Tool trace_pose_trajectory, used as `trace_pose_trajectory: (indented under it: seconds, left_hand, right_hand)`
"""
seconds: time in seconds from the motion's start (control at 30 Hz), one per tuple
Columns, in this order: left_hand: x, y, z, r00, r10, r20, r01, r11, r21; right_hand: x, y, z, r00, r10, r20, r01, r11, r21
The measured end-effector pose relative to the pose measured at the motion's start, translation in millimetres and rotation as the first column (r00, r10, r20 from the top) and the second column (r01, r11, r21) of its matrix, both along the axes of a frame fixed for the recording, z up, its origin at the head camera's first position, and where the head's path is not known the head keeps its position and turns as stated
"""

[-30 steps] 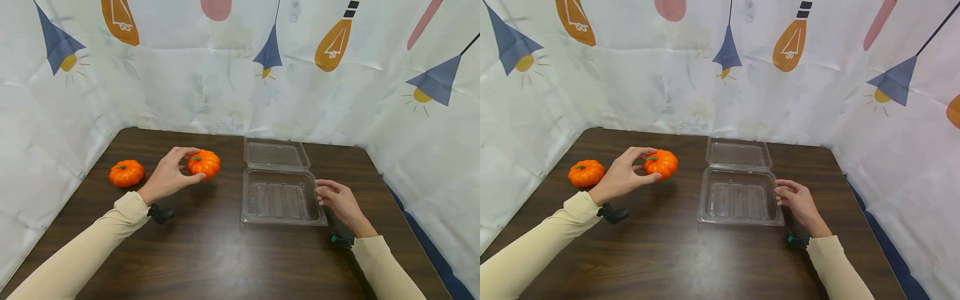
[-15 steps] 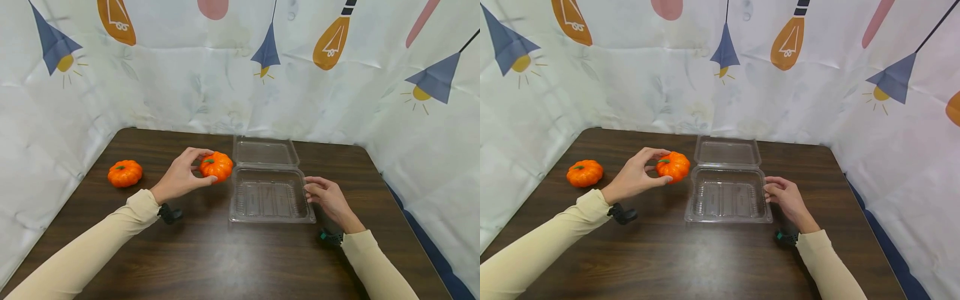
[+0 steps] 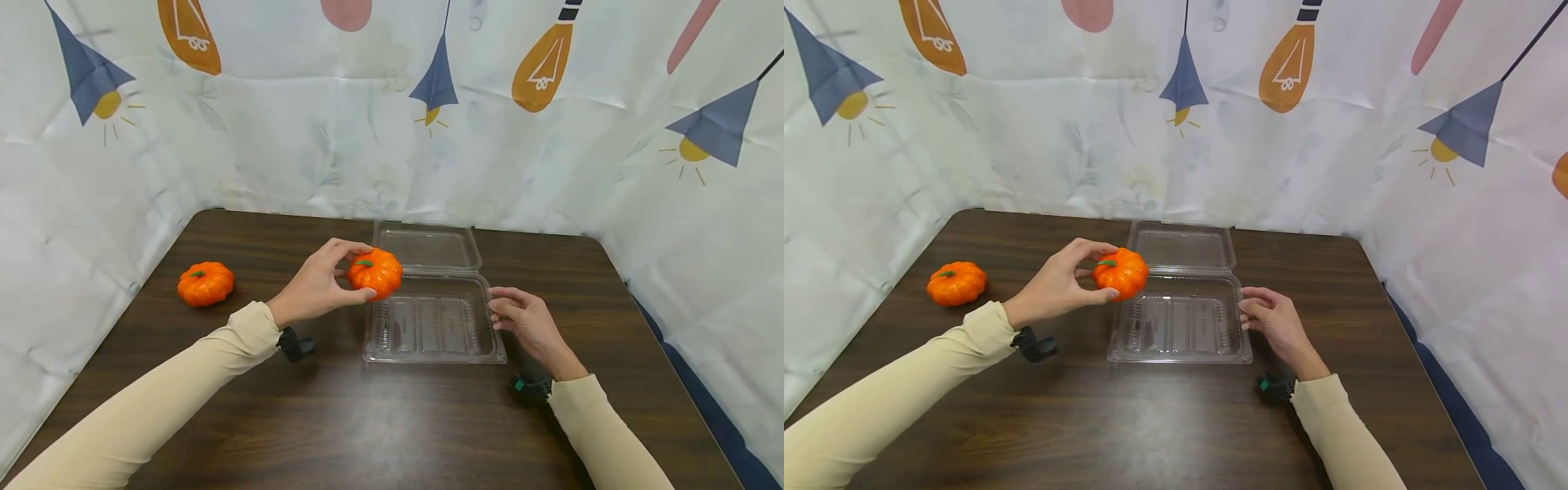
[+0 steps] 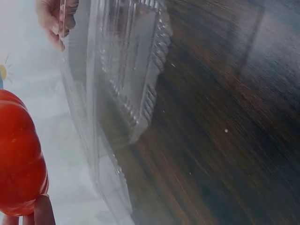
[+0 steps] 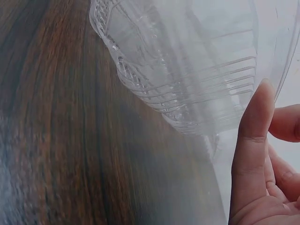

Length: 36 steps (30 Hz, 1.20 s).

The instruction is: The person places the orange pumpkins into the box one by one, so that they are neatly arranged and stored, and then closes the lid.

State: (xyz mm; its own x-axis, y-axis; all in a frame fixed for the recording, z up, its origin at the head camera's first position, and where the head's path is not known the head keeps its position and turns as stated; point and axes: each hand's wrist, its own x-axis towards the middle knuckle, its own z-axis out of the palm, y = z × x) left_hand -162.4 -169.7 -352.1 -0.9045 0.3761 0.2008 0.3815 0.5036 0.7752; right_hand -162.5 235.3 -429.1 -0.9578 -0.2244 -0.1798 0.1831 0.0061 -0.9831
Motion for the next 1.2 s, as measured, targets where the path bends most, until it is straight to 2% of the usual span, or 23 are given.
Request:
trace_pose_trajectory:
  seconds: [0.47, 0.97, 1.2]
  left_hand:
    - [-2.9, 16.1, 3.9, 0.999, -0.044, 0.016, 0.043, 0.999, 0.02]
    - [-11.0, 38.4, 1.1, 0.995, -0.081, 0.05, 0.08, 0.996, 0.036]
    - [-13.5, 48.7, -0.7, 0.992, -0.127, 0.013, 0.127, 0.992, 0.018]
  right_hand:
    - [-1.9, -12, -2.2, 1.0, -0.005, 0.0, 0.005, 0.998, -0.06]
    - [-0.3, -18, -2.0, 1.0, -0.025, 0.013, 0.025, 0.998, -0.058]
    - [-0.4, -20, -3.0, 1.0, -0.011, 0.013, 0.012, 0.998, -0.065]
